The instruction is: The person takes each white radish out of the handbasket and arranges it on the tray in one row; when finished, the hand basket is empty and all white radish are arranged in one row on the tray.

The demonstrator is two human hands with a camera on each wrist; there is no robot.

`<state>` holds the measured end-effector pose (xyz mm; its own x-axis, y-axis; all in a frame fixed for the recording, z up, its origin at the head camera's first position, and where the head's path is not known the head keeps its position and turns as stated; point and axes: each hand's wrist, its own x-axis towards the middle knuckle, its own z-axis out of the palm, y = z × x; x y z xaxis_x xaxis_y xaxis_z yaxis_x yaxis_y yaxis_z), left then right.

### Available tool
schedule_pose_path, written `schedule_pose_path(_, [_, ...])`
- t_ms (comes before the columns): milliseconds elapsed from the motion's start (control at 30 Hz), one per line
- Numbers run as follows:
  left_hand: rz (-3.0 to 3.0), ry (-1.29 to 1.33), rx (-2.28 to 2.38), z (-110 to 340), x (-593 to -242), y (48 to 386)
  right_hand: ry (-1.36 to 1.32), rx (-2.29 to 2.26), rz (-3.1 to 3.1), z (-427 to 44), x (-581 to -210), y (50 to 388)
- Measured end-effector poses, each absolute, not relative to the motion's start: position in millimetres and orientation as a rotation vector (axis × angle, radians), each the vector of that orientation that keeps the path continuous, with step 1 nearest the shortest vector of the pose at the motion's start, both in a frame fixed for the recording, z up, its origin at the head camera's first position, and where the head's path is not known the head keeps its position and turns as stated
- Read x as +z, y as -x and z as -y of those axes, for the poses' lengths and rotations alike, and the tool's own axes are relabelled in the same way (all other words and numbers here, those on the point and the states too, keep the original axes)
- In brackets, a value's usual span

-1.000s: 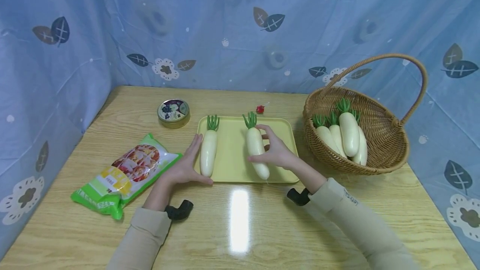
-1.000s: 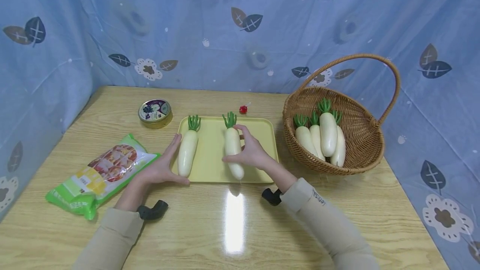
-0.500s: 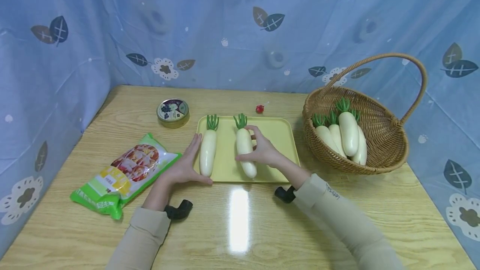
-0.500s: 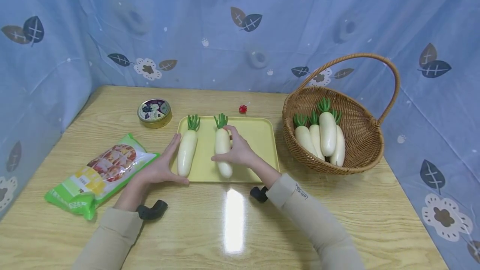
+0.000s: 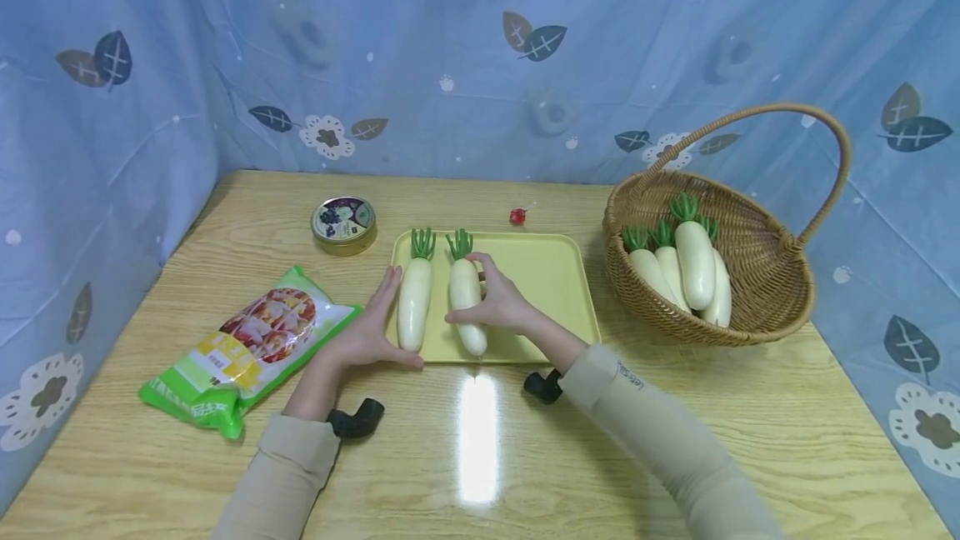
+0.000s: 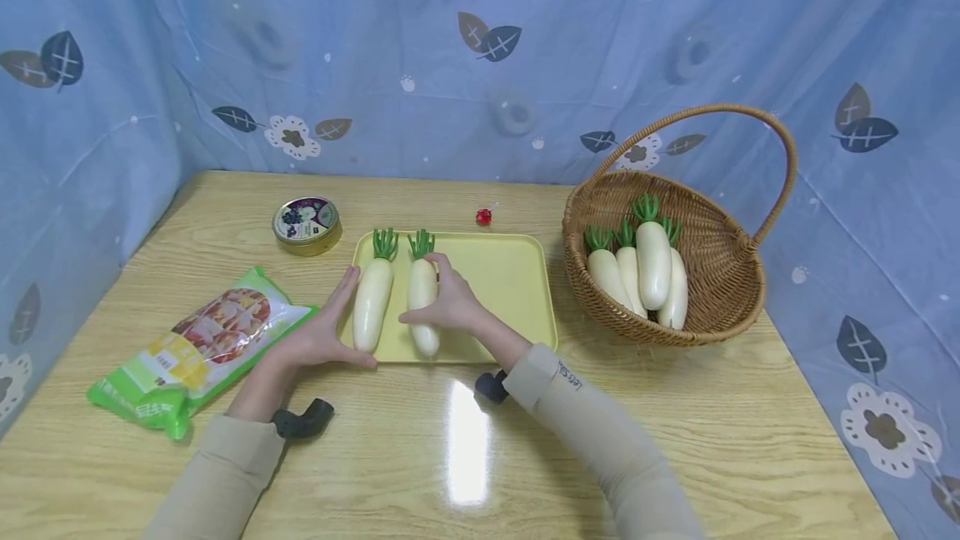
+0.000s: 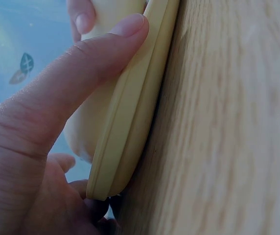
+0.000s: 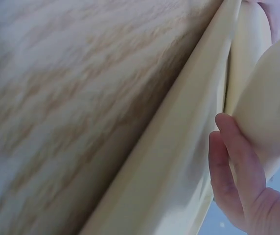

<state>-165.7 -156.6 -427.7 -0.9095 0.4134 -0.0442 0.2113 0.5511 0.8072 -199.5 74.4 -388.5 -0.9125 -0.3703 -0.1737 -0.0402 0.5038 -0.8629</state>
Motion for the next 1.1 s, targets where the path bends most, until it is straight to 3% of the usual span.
schedule_pose_path(1100, [-2.527,-0.484,1.313,157,-425,165,0.365,-1.196,-2.598,-32,-395,211])
